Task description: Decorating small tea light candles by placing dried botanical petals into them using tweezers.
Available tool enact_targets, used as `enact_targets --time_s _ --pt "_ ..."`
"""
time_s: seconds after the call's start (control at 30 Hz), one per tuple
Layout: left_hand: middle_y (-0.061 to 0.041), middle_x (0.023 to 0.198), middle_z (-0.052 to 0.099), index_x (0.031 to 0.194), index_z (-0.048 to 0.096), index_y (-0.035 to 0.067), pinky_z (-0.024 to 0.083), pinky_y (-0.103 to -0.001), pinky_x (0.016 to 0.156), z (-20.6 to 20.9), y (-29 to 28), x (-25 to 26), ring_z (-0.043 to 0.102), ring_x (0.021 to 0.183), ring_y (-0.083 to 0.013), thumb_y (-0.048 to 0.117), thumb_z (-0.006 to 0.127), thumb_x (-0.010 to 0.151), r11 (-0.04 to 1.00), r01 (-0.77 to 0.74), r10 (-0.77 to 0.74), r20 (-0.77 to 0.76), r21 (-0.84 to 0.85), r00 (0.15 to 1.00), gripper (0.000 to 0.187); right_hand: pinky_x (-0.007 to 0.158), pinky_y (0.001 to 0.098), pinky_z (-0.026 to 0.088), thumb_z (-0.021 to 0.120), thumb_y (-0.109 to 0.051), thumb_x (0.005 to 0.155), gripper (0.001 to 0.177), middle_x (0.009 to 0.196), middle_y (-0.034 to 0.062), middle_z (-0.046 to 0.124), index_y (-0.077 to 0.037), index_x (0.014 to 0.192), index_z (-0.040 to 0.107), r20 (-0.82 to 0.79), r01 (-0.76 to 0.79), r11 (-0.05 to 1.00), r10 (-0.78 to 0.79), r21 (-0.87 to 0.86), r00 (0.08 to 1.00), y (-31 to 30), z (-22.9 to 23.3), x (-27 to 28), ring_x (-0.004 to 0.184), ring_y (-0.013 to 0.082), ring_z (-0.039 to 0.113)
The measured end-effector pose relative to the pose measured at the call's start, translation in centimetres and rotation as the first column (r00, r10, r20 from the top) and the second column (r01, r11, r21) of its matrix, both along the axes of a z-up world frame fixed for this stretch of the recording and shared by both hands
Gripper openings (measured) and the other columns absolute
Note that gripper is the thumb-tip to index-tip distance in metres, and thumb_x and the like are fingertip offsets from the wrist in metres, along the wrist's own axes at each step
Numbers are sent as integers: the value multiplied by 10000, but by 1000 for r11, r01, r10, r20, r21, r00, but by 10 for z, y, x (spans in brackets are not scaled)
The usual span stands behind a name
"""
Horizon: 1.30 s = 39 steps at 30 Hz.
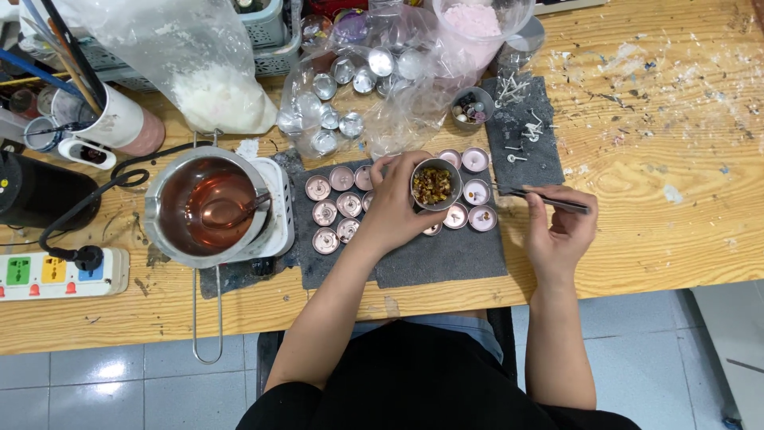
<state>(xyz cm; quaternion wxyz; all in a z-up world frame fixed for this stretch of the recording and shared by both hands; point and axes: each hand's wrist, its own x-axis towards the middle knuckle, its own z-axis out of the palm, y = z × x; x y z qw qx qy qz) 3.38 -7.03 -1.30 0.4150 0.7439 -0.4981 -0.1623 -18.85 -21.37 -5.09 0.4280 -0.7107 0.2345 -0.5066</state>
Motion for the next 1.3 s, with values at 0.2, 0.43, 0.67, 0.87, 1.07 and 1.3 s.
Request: enact_targets --time_s 0.2,0.43,0.67,0.87,1.07,1.3 --pt "-73 1316 614 1310 490 163 220 -495 1174 17 4 -3 446 1369 -319 270 932 662 995 43 -44 -4 -94 999 792 942 297 612 707 33 1121 323 1085 153 688 -66 1270 438 290 -55 998 43 34 956 14 34 2 1027 205 723" --pt "-62 1292 624 1314 485 136 241 -474 1187 17 8 0 551 1312 -262 258 907 681 986 60 -54 43 -154 998 771 802 314 617 731 77 943 375 987 160 679 -40 1159 448 105 -224 932 263 -285 959 33 85 33 932 259 713" --pt "-32 1250 642 1308 504 141 262 -481 1169 19 11 0 579 1279 -245 276 902 651 989 43 -31 83 -144 996 780 863 369 600 788 138 860 388 1014 182 707 -15 1091 516 -194 -365 853 313 -372 930 45 114 64 1000 306 734" --pt "-53 1239 636 1310 512 132 253 -490 1166 25 11 1 561 1288 -256 331 915 651 993 58 -50 77 -104 996 798 875 368 598 780 140 872 379 1005 182 698 -11 1092 511 -192 -347 866 295 -361 936 43 103 73 1008 292 728" --pt "-88 1242 625 1282 518 118 269 -495 1176 22 10 2 535 1310 -294 379 922 630 994 20 -13 67 -110 998 810 898 332 595 677 142 988 326 1040 198 662 -18 1165 454 -17 -343 933 343 -113 939 36 76 66 1006 251 702" --pt "-137 1277 604 1306 470 110 308 -510 1157 14 8 9 509 1322 -346 331 922 626 999 -35 34 72 7 997 845 888 275 600 692 97 1061 296 1030 149 645 -33 1157 445 106 -275 961 270 39 957 24 65 54 1014 195 690"
